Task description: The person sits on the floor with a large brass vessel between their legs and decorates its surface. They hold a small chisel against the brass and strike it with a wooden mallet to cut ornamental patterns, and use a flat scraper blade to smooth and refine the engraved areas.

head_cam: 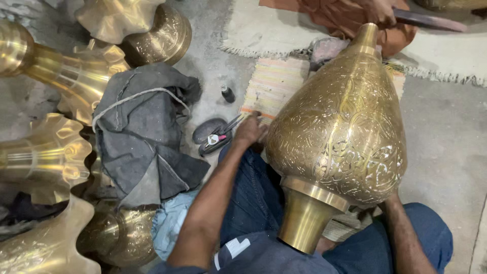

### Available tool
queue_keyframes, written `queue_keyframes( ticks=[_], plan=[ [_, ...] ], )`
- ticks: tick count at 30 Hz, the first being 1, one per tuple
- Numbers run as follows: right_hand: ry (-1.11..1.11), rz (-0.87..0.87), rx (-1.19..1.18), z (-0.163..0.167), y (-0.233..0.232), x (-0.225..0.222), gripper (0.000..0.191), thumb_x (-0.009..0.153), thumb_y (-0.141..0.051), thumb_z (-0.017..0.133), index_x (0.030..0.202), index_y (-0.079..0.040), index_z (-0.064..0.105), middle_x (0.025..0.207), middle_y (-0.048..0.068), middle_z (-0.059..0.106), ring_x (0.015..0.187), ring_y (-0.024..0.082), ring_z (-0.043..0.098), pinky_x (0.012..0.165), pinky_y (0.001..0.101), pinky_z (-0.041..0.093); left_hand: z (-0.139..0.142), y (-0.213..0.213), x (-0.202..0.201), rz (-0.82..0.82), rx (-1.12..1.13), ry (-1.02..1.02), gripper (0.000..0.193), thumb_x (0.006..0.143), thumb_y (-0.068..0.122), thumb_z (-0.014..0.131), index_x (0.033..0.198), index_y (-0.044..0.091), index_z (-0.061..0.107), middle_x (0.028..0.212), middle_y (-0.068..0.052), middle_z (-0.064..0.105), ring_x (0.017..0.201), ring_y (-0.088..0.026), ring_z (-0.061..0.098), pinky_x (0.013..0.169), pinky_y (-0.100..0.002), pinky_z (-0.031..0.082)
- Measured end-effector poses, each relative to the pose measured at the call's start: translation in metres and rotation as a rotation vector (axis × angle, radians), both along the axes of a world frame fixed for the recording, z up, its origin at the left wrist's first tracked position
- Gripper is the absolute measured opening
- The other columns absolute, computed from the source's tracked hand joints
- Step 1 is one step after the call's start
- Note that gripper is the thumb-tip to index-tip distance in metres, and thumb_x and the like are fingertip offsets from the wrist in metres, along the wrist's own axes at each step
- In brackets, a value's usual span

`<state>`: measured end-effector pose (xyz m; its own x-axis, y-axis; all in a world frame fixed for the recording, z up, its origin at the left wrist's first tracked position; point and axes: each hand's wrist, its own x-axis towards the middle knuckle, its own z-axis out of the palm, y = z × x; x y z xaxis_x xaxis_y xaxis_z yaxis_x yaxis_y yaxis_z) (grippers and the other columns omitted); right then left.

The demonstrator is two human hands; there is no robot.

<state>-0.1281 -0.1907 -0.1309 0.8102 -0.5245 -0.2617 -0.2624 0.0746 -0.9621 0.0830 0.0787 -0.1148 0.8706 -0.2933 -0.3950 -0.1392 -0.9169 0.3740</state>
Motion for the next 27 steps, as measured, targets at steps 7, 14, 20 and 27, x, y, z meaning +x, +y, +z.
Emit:
queue_keyframes(
  ticks=[7,14,20,27],
  plan=[
    [-0.063,0.031,-0.021,-0.005,0.001,-0.013,0.045,0.103,-0.017,0.066,0.143,0.0,0.054,0.127,0.013,0.065,0.104,0.019,0.067,0.082,0.0341,0.06,0.003,-0.038,-0.008,0.248,-0.429,0.39,0.068,0.106,0.051,0.041,0.15,-0.001,0.049,0.127,-0.023,0.072,0.119,-0.036,0.067,0.101,-0.044,0.051],
    [-0.106,0.056,-0.024,-0.014,-0.001,-0.013,0.049,0.103,-0.019,0.066,0.146,-0.002,0.053,0.131,0.012,0.064,0.11,0.018,0.066,0.087,0.0353,0.059,-0.003,-0.066,0.018,0.121,-0.289,0.407,0.071,0.107,0.049,0.047,0.159,0.001,0.035,0.125,-0.022,0.069,0.113,-0.034,0.068,0.095,-0.041,0.056],
    [-0.175,0.085,-0.055,-0.018,-0.001,-0.017,0.052,0.102,-0.021,0.066,0.149,-0.004,0.052,0.135,0.011,0.063,0.115,0.018,0.065,0.092,0.0362,0.059,0.005,0.008,0.017,-0.344,0.011,-0.172,0.027,0.099,0.03,0.061,0.122,0.02,0.073,0.118,-0.012,0.074,0.107,-0.034,0.072,0.092,-0.048,0.056],
    [-0.227,0.169,-0.337,-0.021,-0.001,-0.016,0.055,0.103,-0.023,0.067,0.152,-0.004,0.05,0.141,0.012,0.06,0.124,0.021,0.06,0.101,0.0381,0.055,-0.009,0.128,-0.103,0.261,-0.305,-0.527,0.025,0.104,0.021,0.054,0.123,0.011,0.068,0.122,-0.02,0.069,0.103,-0.045,0.067,0.083,-0.052,0.053]
  ],
)
